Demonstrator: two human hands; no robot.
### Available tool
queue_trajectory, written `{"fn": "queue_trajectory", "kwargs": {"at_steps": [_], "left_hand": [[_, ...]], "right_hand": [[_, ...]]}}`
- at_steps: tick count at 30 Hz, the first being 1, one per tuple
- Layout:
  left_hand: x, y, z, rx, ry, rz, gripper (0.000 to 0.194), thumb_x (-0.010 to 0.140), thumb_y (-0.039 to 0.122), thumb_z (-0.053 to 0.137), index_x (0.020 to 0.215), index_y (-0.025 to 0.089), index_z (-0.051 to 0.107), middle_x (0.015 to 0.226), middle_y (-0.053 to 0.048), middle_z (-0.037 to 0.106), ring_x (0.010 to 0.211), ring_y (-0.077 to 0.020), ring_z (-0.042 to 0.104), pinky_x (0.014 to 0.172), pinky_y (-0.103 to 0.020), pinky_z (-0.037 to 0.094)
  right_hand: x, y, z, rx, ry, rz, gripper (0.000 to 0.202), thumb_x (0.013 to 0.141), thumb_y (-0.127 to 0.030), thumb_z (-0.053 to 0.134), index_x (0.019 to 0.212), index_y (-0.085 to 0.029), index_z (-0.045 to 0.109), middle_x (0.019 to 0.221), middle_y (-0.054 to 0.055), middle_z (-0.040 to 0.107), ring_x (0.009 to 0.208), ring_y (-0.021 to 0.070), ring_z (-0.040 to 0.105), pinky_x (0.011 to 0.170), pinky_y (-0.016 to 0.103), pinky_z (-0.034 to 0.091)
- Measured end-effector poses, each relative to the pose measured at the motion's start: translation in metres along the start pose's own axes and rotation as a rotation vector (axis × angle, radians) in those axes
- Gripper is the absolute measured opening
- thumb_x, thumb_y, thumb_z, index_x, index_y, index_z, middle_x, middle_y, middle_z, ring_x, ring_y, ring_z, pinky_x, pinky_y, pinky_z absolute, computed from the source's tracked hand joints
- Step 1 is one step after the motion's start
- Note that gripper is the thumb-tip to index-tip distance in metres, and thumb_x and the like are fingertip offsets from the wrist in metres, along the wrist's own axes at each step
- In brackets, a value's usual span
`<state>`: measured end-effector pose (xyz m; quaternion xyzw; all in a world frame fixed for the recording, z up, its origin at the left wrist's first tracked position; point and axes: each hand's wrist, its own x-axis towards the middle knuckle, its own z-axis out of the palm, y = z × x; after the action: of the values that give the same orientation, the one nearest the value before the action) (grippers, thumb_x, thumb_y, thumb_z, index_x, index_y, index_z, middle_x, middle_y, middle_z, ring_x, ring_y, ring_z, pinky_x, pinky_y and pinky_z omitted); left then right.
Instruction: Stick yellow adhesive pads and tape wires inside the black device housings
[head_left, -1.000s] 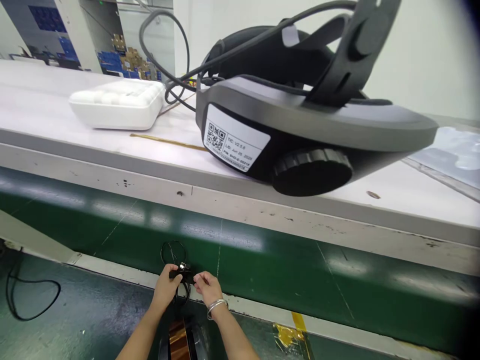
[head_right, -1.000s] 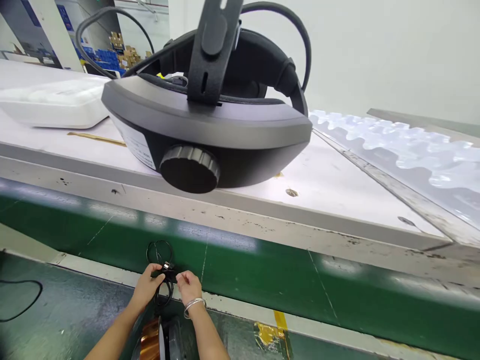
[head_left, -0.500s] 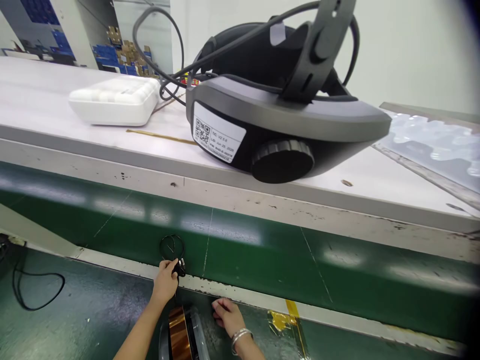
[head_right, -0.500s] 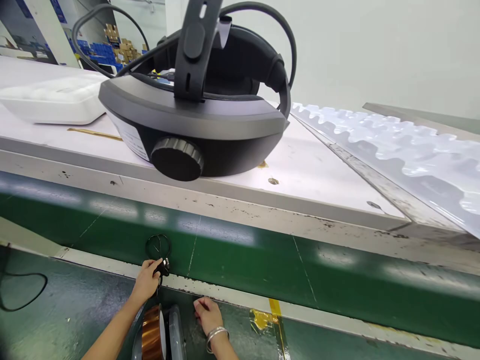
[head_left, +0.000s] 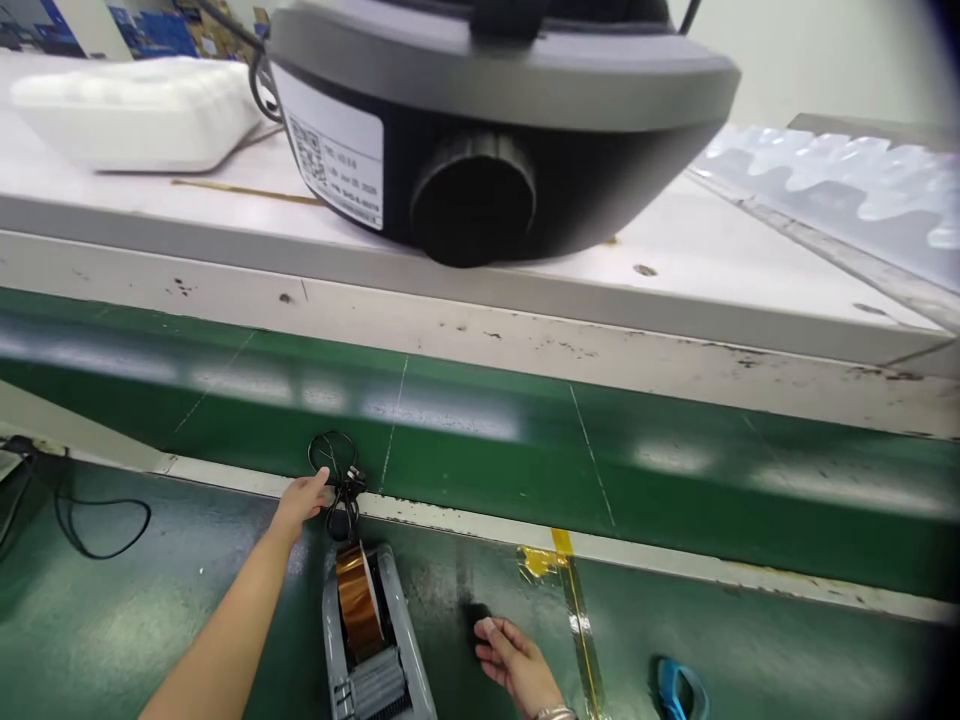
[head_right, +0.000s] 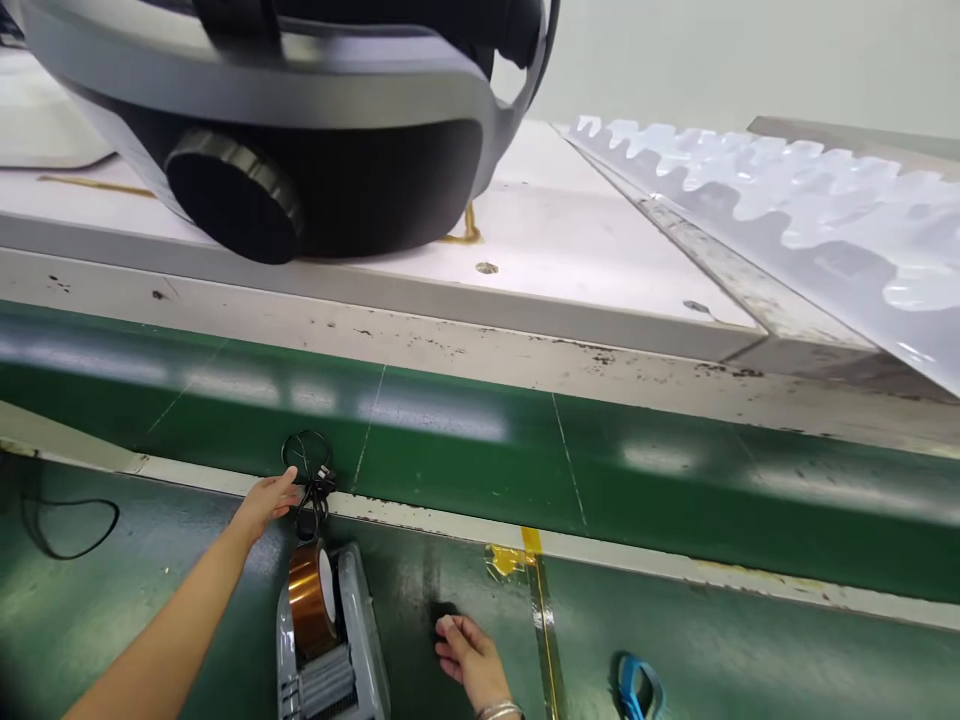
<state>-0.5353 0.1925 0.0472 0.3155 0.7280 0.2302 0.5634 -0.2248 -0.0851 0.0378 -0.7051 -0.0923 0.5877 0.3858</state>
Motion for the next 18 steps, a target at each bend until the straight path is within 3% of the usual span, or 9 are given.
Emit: {"fn": "queue_trajectory", "kwargs": {"at_steps": [6, 11, 14, 18], "left_hand": [[0.003, 0.013, 0.031, -0.056, 0.023, -0.123, 0.031, 0.092, 0.041, 0.061, 0.105, 0.013, 0.061, 0.098, -0.005, 0.065, 0.083, -0.0158, 0.064, 0.073, -0.034, 0.057], [-0.005, 0.016, 0.046, -0.129, -0.002, -0.178, 0.028, 0.092, 0.039, 0.061, 0.103, 0.013, 0.061, 0.095, -0.004, 0.065, 0.079, -0.0143, 0.063, 0.07, -0.031, 0.056], [-0.015, 0.016, 0.044, -0.224, -0.063, -0.194, 0.026, 0.092, 0.036, 0.06, 0.104, 0.013, 0.061, 0.095, -0.004, 0.064, 0.078, -0.0133, 0.062, 0.068, -0.03, 0.056], [-0.037, 0.007, 0.022, -0.428, -0.169, -0.125, 0.024, 0.093, 0.034, 0.059, 0.104, 0.013, 0.061, 0.094, -0.004, 0.064, 0.076, -0.0126, 0.062, 0.067, -0.029, 0.055]], "right_hand": [[-0.018, 0.018, 0.011, 0.03, -0.035, 0.06, 0.066, 0.055, -0.079, 0.075, 0.082, -0.019, 0.072, 0.099, 0.011, 0.072, 0.08, 0.0217, 0.067, 0.074, 0.033, 0.053], [-0.019, 0.028, 0.018, 0.046, -0.078, 0.11, 0.07, 0.051, -0.082, 0.075, 0.08, -0.019, 0.071, 0.097, 0.01, 0.071, 0.075, 0.0193, 0.065, 0.069, 0.032, 0.051], [-0.02, 0.03, 0.018, 0.05, -0.115, 0.133, 0.06, 0.066, -0.072, 0.076, 0.085, -0.016, 0.069, 0.099, 0.01, 0.07, 0.074, 0.0178, 0.064, 0.071, 0.033, 0.052], [-0.027, 0.028, 0.017, 0.054, -0.16, 0.128, 0.035, 0.094, -0.049, 0.062, 0.095, -0.014, 0.065, 0.101, 0.007, 0.068, 0.079, 0.0169, 0.064, 0.076, 0.034, 0.052]]}}
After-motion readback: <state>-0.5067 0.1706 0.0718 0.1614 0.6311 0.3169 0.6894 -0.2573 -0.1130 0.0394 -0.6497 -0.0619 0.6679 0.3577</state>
